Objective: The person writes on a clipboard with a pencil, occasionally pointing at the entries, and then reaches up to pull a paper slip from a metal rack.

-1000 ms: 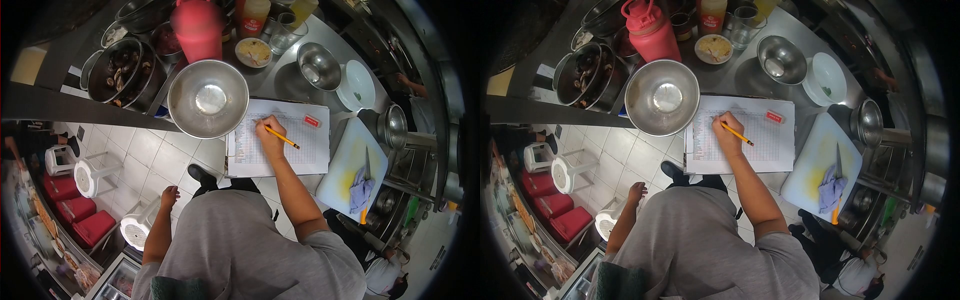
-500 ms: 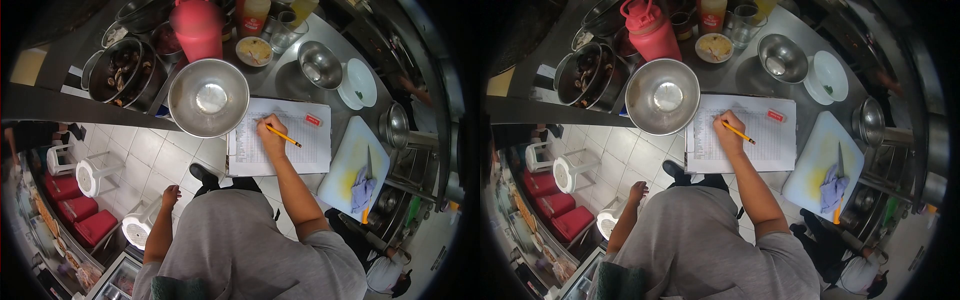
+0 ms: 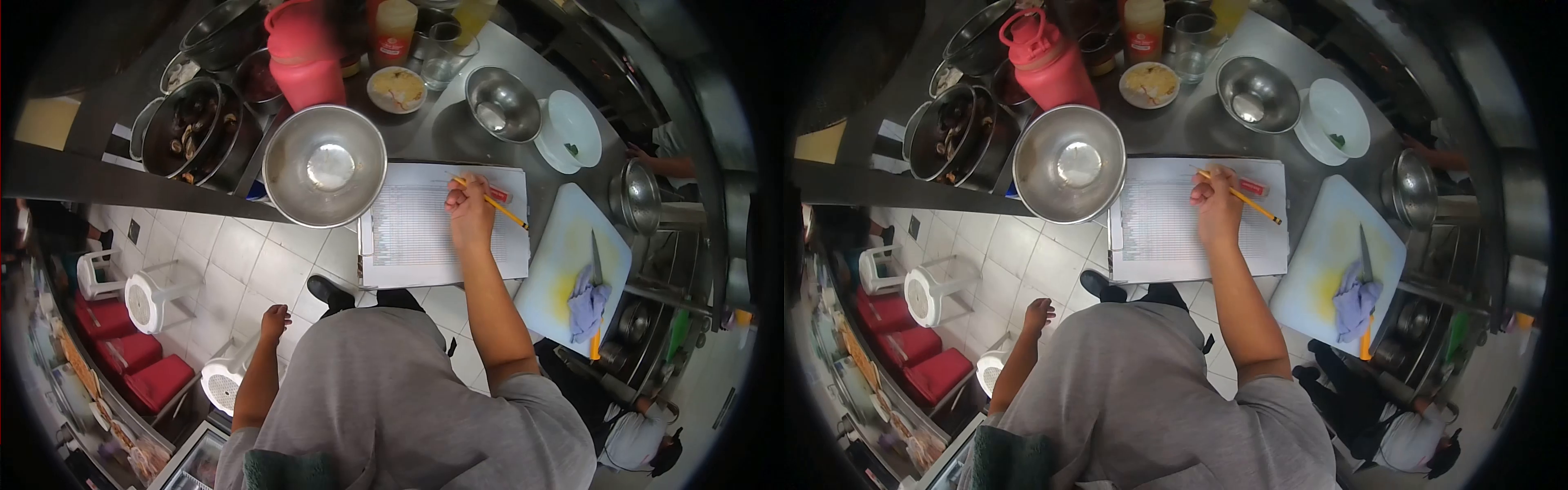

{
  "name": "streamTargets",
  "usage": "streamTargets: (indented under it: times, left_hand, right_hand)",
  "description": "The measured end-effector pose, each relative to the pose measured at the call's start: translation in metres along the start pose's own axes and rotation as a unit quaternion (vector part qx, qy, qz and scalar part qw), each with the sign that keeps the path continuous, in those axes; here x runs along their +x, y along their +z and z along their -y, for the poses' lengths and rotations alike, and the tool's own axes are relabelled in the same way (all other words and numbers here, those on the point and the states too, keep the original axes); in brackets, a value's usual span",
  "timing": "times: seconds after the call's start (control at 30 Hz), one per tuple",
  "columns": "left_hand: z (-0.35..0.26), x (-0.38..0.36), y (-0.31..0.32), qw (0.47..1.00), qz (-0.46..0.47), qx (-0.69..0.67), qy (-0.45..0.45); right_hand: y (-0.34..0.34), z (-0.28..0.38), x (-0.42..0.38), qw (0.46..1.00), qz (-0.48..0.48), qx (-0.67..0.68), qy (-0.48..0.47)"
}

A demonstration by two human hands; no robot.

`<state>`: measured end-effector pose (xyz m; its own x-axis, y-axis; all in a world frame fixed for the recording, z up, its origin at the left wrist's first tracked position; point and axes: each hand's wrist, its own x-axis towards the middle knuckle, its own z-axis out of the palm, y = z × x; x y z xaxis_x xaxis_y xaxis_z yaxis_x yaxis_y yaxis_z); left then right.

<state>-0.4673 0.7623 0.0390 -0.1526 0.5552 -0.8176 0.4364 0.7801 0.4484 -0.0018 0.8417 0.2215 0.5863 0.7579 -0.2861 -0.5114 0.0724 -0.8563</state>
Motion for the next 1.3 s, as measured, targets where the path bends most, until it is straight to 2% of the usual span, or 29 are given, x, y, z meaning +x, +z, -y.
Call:
streamTargets:
  times: [0.07,0.2,0.3,0.47,0.57,0.67,0.9,1.13,1.3]
  left_hand:
    - [-0.006,0.0,0.004,1.0,0.005,0.004,-0.002]
    - [-0.014,0.001,0.015,1.0,0.014,0.006,0.009]
    - [-0.017,0.003,0.022,0.999,0.038,0.016,0.011]
    - [-0.026,-0.001,0.037,0.999,0.022,0.011,0.029]
    - [-0.029,-0.005,0.041,0.999,0.016,0.02,0.025]
    - [-0.03,-0.007,0.046,0.999,0.011,0.021,0.022]
    - [-0.017,-0.017,0.054,1.0,0.002,0.003,0.02]
    - [-0.015,-0.038,0.065,0.994,-0.001,0.096,0.047]
    - [-0.004,-0.032,0.073,0.998,0.004,0.051,0.047]
  right_hand:
    - [0.0,0.016,-0.003,1.0,-0.001,-0.003,-0.002]
    - [-0.014,0.03,-0.008,0.994,0.023,-0.092,-0.049]
    - [-0.03,0.028,-0.014,0.988,0.025,-0.142,-0.053]
    - [-0.049,0.021,-0.02,0.97,0.05,-0.228,-0.064]
    - [-0.045,0.019,-0.015,0.958,0.074,-0.249,-0.125]
    - [-0.034,0.026,-0.012,0.952,0.09,-0.254,-0.146]
    - [-0.029,0.032,-0.008,0.953,0.16,-0.225,-0.128]
    - [-0.038,0.028,-0.011,0.944,0.182,-0.243,-0.127]
    - [-0.054,0.024,-0.015,0.948,0.217,-0.201,-0.113]
